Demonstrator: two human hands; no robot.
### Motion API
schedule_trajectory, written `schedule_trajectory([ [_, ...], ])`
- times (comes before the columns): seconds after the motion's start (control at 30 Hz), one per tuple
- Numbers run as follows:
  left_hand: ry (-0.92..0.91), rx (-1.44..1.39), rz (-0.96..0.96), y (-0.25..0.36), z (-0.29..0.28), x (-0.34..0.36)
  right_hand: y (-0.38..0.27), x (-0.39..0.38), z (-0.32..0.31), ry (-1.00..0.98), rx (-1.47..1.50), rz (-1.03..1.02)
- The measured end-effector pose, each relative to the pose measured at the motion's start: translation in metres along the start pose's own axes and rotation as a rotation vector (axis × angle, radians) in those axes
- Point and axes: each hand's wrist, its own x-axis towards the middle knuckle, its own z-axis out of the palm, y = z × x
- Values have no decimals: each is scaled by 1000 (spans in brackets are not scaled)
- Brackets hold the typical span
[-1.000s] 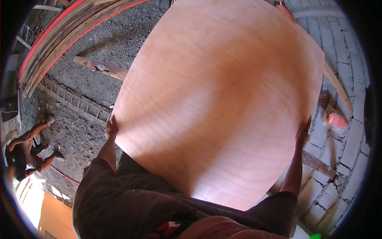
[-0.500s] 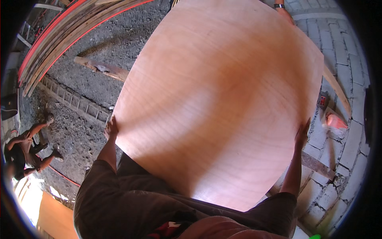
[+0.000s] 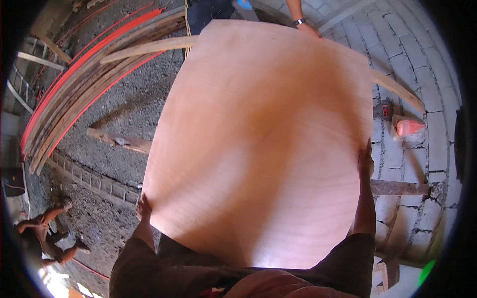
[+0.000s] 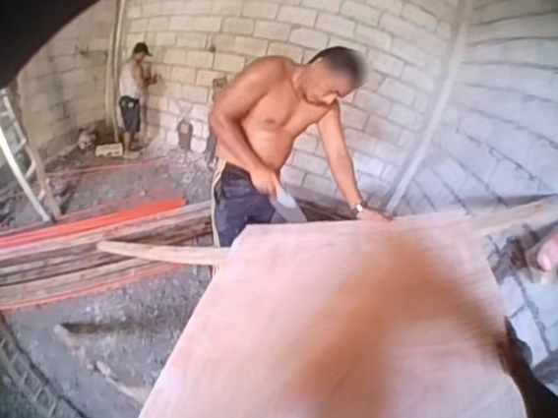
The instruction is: Holding a piece of plywood steady while another person saws it.
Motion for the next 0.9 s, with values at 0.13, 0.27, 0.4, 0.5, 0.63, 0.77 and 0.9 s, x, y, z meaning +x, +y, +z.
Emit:
schedule_trajectory([
  [0.13,13,-40,40,-3,5,16,1,-1,3,24,-6,1],
  [0.27,28,111,179,-10,34,40,6,4,4,4,-62,7],
  [0.4,7,269,279,-17,45,52,7,6,4,-28,-110,16],
  [0.5,-48,108,260,-20,38,56,4,3,4,-25,-68,66],
  [0.63,-226,120,272,-19,31,52,1,2,4,-8,-103,83],
  [0.77,-176,12,107,-11,26,39,4,3,7,114,15,-38],
  [0.9,-193,-10,42,-2,14,24,6,2,9,19,-145,31],
])
